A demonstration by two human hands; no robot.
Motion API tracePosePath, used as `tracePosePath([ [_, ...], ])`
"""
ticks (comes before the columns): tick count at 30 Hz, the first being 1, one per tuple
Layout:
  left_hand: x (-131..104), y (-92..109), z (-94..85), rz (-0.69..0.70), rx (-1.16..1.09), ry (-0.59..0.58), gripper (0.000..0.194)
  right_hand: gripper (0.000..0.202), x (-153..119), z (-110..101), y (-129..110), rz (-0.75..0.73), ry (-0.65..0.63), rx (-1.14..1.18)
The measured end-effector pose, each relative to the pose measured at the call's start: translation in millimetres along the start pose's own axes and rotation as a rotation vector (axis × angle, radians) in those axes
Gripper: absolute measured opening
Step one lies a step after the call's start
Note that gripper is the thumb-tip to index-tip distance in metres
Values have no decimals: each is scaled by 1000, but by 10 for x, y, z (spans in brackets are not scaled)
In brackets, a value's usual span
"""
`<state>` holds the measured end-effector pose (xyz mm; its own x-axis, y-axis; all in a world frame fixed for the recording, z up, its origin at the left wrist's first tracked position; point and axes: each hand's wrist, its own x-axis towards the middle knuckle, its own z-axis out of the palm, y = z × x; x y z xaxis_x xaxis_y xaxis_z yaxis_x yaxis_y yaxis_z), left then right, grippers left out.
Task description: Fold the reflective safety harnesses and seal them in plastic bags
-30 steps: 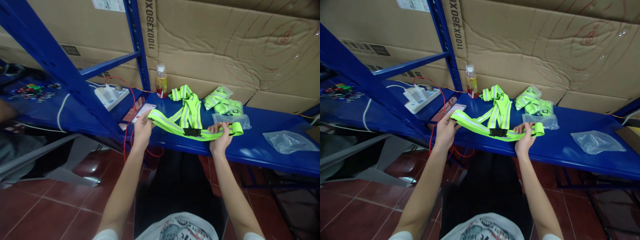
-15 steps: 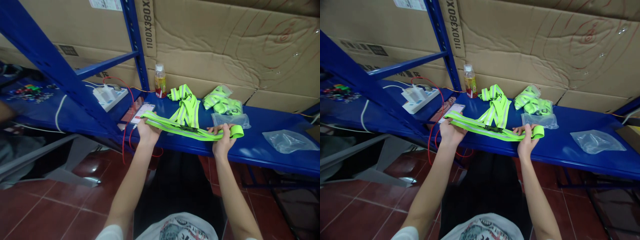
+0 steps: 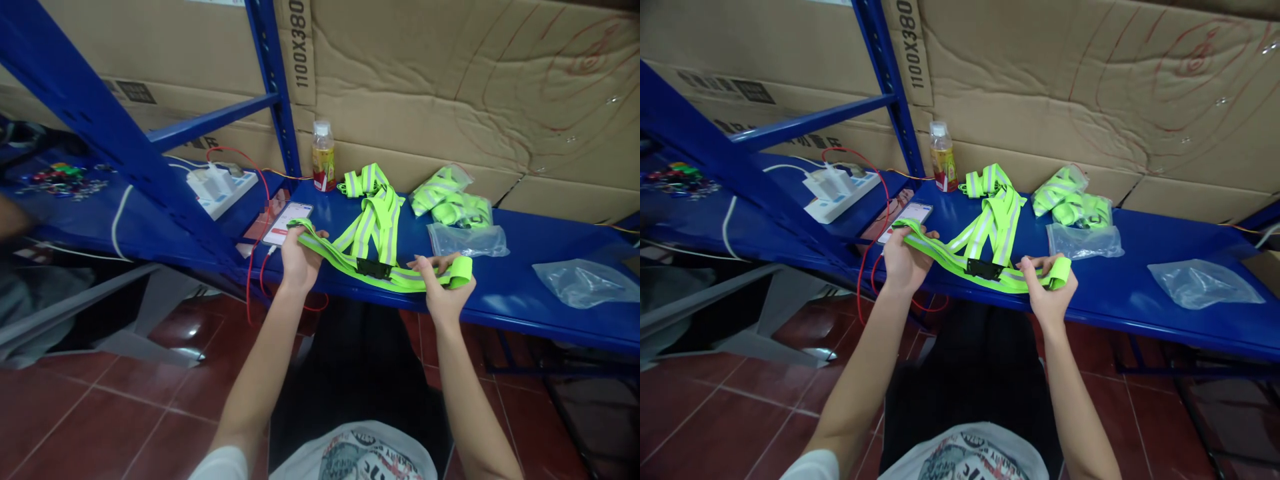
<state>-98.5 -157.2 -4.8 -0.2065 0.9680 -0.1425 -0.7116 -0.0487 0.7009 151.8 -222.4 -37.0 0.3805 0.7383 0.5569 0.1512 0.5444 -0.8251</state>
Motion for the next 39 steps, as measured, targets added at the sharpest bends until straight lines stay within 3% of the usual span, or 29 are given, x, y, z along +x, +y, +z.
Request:
tracePosePath([
  [3,-17,-17,-1,-46,-22,48,22,43,32,74,-15,65,-6,151],
  [7,-41,-41,-12,-81,51,-65,39,43,53,116,-14,140,8,243],
  [13,-46,-31,-30,-51,-62,-125,25,36,94,143,-17,241,84,295],
  [17,-73,43,-88,-143,14,-219,14,35,154,146,-13,339,138,388],
  [20,-74,42,-139,-146,127,-291,21,26,178,152,-14,389,121,453],
  [25,-28,-162,-160,177,402,-202,42,28,168,165,-44,403,21,466],
  [29,-46,-299,-98,421,507,-232,59,31,157,191,-55,429,-77,412],
  [35,-95,-347,88,532,448,-338,63,29,120,286,13,360,-160,220],
  [39,-103,-376,165,691,678,-429,59,33,102,317,45,301,-208,136],
])
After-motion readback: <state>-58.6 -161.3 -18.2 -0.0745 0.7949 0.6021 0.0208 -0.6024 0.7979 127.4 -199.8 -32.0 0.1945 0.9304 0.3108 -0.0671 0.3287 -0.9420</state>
